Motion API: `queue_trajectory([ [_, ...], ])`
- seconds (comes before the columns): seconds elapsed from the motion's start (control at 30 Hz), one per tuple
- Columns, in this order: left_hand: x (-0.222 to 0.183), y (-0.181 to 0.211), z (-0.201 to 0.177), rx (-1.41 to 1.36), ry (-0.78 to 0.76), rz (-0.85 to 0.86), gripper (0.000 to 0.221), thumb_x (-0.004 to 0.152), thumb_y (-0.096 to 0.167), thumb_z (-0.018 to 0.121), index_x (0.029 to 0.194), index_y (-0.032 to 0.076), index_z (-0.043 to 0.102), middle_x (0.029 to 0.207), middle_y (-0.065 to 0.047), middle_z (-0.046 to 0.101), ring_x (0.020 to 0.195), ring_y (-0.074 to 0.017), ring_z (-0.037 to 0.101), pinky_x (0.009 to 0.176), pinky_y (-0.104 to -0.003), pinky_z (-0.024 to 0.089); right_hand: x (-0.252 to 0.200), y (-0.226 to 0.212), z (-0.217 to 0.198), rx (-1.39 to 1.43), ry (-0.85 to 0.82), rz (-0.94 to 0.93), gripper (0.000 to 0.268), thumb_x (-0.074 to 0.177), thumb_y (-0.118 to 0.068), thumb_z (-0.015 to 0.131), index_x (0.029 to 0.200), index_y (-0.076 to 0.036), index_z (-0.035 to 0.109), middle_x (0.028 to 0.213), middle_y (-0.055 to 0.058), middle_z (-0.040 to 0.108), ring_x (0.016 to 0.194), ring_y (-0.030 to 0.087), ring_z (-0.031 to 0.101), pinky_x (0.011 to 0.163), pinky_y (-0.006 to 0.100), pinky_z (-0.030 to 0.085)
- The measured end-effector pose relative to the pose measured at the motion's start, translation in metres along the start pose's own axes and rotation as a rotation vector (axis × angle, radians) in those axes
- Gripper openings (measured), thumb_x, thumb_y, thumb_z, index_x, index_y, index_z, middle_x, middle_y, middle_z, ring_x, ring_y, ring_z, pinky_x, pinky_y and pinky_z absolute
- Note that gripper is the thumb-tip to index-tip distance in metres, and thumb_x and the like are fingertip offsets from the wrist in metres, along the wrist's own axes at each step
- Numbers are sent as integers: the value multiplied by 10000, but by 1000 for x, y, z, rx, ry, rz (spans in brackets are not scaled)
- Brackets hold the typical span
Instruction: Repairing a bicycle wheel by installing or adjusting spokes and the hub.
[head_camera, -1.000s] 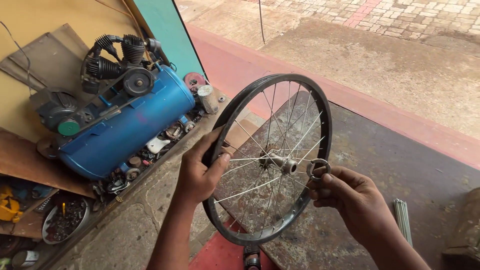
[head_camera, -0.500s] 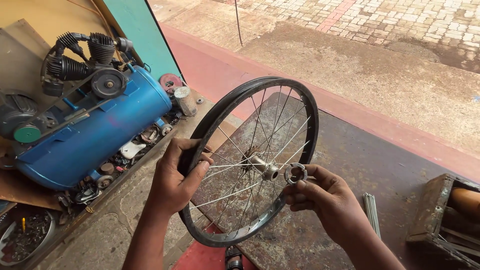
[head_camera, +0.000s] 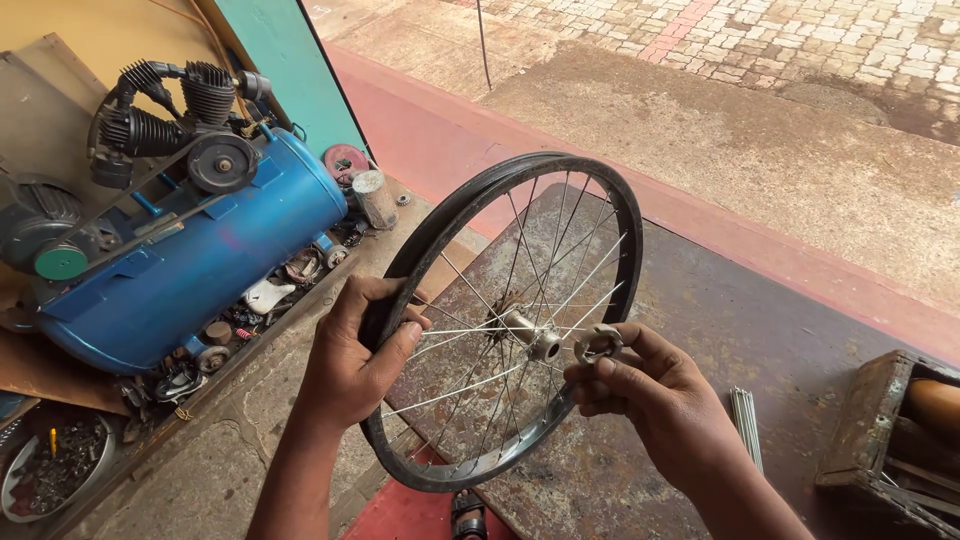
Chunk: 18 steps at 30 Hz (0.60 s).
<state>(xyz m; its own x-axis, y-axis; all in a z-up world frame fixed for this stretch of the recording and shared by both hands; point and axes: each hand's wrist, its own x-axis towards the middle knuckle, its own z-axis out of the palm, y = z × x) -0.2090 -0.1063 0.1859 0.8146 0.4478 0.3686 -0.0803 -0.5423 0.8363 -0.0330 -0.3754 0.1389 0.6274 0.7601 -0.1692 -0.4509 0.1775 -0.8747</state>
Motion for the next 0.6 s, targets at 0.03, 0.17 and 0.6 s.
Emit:
queue_trajectory([
  [0.03,0,0,0,0,0,1,264,923,51,663,1169,88,575,935,-31,769,777,-69,701,675,-242,568,0,1,0,0,0,-1,250,930,-139,651,1133,1,614,952,185,781,815,232,758,760,415,633],
  [0.17,0,-1,0,-1,2,52,257,929,52,663,1171,87,581,920,-33,752,829,-69,719,706,-244,579,0,4,0,-60,37,-60,264,946,-158,650,1143,14,686,914,166,770,776,202,723,714,377,611],
  [0.6,-6,0,-1,-26,18,105,274,934,65,678,1179,87,558,942,-29,739,877,-81,726,762,-255,595,0,-4,16,-742,157,-209,371,930,-64,594,1276,-73,727,845,97,750,688,128,673,633,302,594],
])
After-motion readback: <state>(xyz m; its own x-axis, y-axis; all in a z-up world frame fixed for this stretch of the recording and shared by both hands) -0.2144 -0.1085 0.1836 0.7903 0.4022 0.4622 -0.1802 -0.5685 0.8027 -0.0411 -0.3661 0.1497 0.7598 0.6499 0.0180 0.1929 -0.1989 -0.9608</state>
